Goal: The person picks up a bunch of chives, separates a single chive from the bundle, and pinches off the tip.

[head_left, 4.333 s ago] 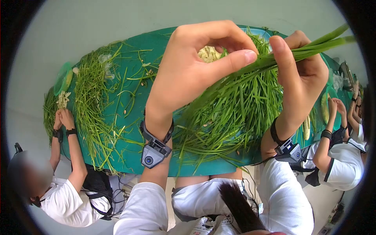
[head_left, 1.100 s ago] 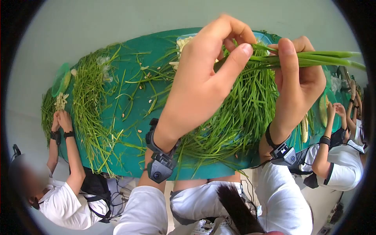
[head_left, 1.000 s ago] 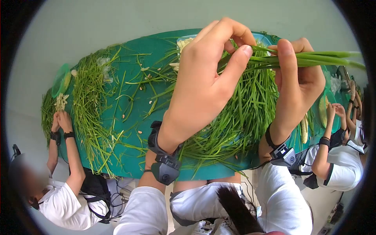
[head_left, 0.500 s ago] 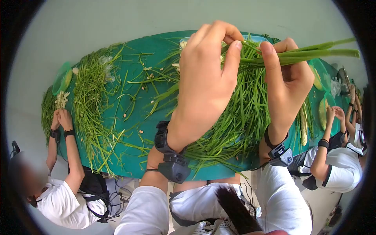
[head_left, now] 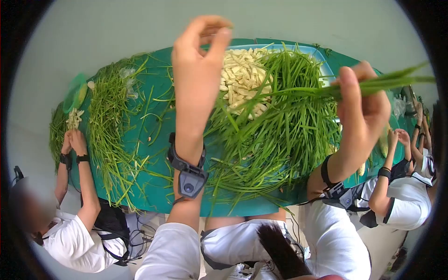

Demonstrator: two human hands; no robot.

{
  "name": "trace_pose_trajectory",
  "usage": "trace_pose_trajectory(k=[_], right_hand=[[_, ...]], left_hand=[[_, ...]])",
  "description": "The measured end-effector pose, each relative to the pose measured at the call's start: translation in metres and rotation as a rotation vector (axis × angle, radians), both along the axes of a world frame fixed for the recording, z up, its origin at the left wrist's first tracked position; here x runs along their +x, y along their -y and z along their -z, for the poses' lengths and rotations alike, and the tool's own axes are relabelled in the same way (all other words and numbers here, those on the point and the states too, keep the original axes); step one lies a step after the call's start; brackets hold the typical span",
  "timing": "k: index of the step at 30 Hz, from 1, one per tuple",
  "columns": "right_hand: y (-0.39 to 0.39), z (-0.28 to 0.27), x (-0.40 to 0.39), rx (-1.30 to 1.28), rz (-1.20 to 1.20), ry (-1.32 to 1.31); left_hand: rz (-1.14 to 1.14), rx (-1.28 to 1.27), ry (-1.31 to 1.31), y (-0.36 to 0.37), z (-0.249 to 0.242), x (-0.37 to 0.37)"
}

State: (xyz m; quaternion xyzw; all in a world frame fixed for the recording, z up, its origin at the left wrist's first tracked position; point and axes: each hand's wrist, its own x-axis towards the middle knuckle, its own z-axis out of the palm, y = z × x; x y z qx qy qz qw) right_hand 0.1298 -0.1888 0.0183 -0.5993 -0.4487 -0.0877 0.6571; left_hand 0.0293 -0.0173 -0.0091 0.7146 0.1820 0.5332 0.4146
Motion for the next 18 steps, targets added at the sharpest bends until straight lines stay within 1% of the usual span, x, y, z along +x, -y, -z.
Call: trace_pose_trajectory(k=[1, 3, 4, 5, 6, 7, 8, 9, 10, 12, 13, 15, 16, 18], right_hand=[[-0.003, 0.001, 0.003, -0.05, -0.08, -0.02], [-0.007, 0.002, 0.005, -0.179, -0.106, -0.006], [-0.009, 0.002, 0.004, -0.229, -0.134, -0.02], [-0.013, 0.011, 0.01, -0.207, -0.132, 0.052], [-0.012, 0.009, 0.01, -0.209, -0.128, 0.048], [-0.011, 0.006, 0.008, -0.282, -0.089, 0.09], [-0.01, 0.005, 0.007, -0.355, -0.052, 0.131], [-0.013, 0.009, 0.012, -0.282, 0.024, 0.35], [-0.013, 0.012, 0.013, -0.282, 0.024, 0.35], [-0.014, 0.014, 0.014, -0.133, -0.054, 0.29], [-0.012, 0.01, 0.011, -0.132, -0.055, 0.291], [-0.004, -0.001, -0.003, -0.271, -0.282, -0.125], [-0.006, 0.0, -0.006, -0.273, -0.286, -0.124], [-0.009, 0.005, -0.013, -0.191, -0.326, -0.055]], left_hand=[[-0.001, 0.004, -0.001, 0.005, -0.003, 0.0], [0.301, 0.04, 0.004, 0.016, -0.007, 0.002], [0.305, 0.04, 0.008, 0.021, -0.009, 0.003], [0.45, -0.049, 0.02, 0.027, -0.011, 0.003], [0.594, -0.139, 0.028, 0.031, -0.011, 0.003], [0.611, -0.056, 0.033, 0.031, -0.009, 0.006], [0.613, -0.06, 0.027, 0.033, -0.008, 0.005], [0.659, -0.106, 0.053, 0.036, -0.01, 0.004], [0.704, -0.15, 0.083, 0.039, -0.013, 0.002], [0.699, -0.149, 0.098, 0.04, -0.016, -0.002], [0.693, -0.15, 0.112, 0.039, -0.017, -0.003], [0.686, -0.173, 0.129, 0.041, -0.019, -0.005], [0.685, -0.199, 0.144, 0.042, -0.019, -0.006], [0.681, -0.212, 0.157, 0.044, -0.02, -0.007]])
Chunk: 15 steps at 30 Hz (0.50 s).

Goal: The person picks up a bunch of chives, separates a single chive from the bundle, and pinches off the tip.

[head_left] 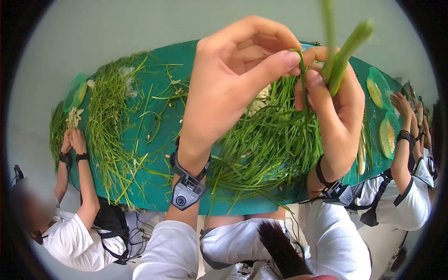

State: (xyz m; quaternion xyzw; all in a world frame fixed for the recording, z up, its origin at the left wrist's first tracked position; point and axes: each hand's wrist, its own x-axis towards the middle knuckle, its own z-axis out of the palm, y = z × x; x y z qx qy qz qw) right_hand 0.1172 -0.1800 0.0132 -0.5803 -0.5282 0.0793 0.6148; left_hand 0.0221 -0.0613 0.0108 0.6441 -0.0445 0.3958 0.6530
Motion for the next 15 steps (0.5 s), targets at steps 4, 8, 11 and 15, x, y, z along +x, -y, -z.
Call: trace_pose_trajectory(k=[4, 8, 11, 15], right_hand=[[0.0, 0.002, 0.002, 0.091, 0.011, 0.021], [0.008, -0.008, -0.001, -0.056, 0.061, 0.047], [0.006, -0.008, -0.001, 0.005, 0.075, -0.015], [0.006, -0.008, 0.0, 0.004, 0.074, -0.024]], left_hand=[[-0.053, 0.071, 0.005, -0.001, -0.001, -0.003], [-0.005, 0.049, 0.008, 0.001, 0.001, 0.002], [-0.096, 0.073, 0.031, 0.006, 0.0, 0.003], [-0.011, 0.038, 0.044, 0.001, -0.002, 0.001]])
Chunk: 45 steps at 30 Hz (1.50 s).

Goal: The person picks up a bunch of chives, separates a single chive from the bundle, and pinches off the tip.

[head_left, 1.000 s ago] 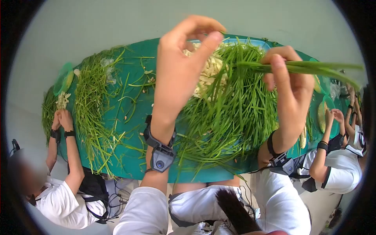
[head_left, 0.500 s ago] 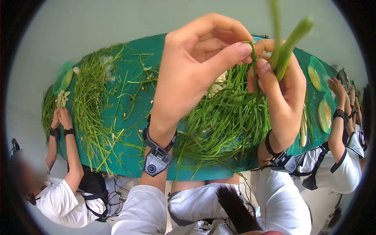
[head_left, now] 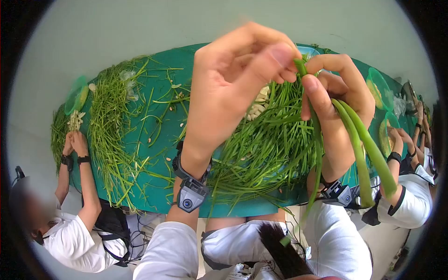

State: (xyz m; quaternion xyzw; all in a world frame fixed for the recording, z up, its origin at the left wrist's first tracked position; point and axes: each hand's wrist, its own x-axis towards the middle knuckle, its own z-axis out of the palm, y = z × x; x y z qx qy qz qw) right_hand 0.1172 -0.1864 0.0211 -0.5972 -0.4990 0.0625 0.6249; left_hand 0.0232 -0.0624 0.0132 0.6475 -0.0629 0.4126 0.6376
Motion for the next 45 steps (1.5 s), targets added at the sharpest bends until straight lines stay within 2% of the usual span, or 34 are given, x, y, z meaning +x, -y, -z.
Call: trace_pose_trajectory(k=[1, 10, 20, 25, 30, 32, 36, 42, 45], right_hand=[[0.0, -0.001, 0.0, -0.002, 0.005, -0.007], [0.001, 0.0, -0.001, -0.031, 0.01, -0.021], [-0.001, 0.0, -0.003, -0.013, 0.0, -0.073], [-0.006, 0.003, -0.006, 0.016, -0.002, -0.078], [-0.01, 0.003, -0.007, 0.05, -0.016, -0.088], [-0.011, 0.002, -0.007, 0.07, -0.048, -0.224], [-0.011, 0.003, -0.002, 0.064, 0.017, -0.095], [-0.007, 0.002, 0.004, -0.017, -0.016, -0.079], [-0.01, 0.006, 0.003, 0.023, -0.043, -0.1]], left_hand=[[0.069, -0.021, -0.006, -0.002, 0.0, 0.0], [0.184, 0.001, -0.038, -0.005, 0.003, -0.003], [0.143, 0.001, -0.035, -0.004, 0.003, -0.001], [0.194, -0.005, -0.02, -0.008, 0.002, -0.005], [0.143, 0.015, -0.009, -0.008, 0.004, -0.001], [0.116, 0.037, -0.004, -0.01, 0.007, 0.003], [0.04, 0.08, 0.029, -0.009, 0.011, 0.011], [-0.021, 0.015, -0.031, -0.003, 0.008, 0.011], [-0.056, 0.014, -0.085, -0.002, 0.005, 0.007]])
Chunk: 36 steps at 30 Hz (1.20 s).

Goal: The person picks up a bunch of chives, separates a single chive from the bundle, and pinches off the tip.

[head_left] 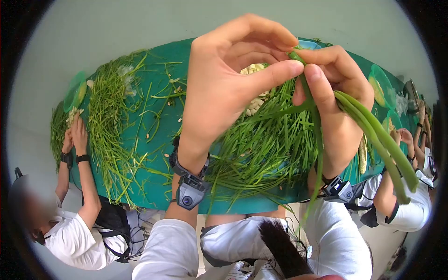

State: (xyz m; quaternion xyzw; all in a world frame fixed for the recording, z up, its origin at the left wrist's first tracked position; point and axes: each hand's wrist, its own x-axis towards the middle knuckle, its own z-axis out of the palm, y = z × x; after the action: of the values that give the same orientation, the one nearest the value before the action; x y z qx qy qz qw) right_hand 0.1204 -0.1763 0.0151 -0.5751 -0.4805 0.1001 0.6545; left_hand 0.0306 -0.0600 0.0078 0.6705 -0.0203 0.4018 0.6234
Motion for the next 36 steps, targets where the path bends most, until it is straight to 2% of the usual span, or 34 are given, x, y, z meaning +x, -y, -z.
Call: trace_pose_trajectory(k=[5, 7, 12, 14, 16, 20, 26, 32, 36], right_hand=[[-0.001, 0.0, 0.006, -0.037, -0.041, -0.005], [-0.001, 0.0, 0.003, -0.049, -0.044, -0.004], [-0.002, -0.002, 0.0, 0.016, -0.065, -0.061], [-0.002, 0.0, 0.005, 0.0, -0.051, -0.004], [0.0, 0.0, 0.005, -0.025, -0.075, 0.106], [0.0, 0.001, 0.007, 0.029, -0.115, 0.096], [0.001, -0.004, 0.007, -0.045, 0.033, 0.122], [-0.001, -0.004, 0.009, 0.044, 0.102, 0.118], [0.003, -0.004, 0.002, 0.043, 0.024, 0.062]], left_hand=[[-0.038, 0.03, -0.12, -0.003, 0.002, 0.0], [0.046, -0.073, -0.207, -0.006, 0.002, -0.003], [0.114, -0.144, -0.106, -0.005, 0.0, -0.006], [0.123, -0.16, -0.096, -0.004, 0.0, -0.006], [0.043, -0.143, -0.004, -0.003, 0.001, -0.006], [0.023, -0.101, -0.014, -0.002, -0.002, -0.009], [0.018, -0.094, -0.023, 0.001, -0.002, -0.006], [0.088, -0.052, -0.004, -0.001, 0.0, -0.002], [0.248, -0.119, 0.001, -0.007, 0.005, -0.004]])
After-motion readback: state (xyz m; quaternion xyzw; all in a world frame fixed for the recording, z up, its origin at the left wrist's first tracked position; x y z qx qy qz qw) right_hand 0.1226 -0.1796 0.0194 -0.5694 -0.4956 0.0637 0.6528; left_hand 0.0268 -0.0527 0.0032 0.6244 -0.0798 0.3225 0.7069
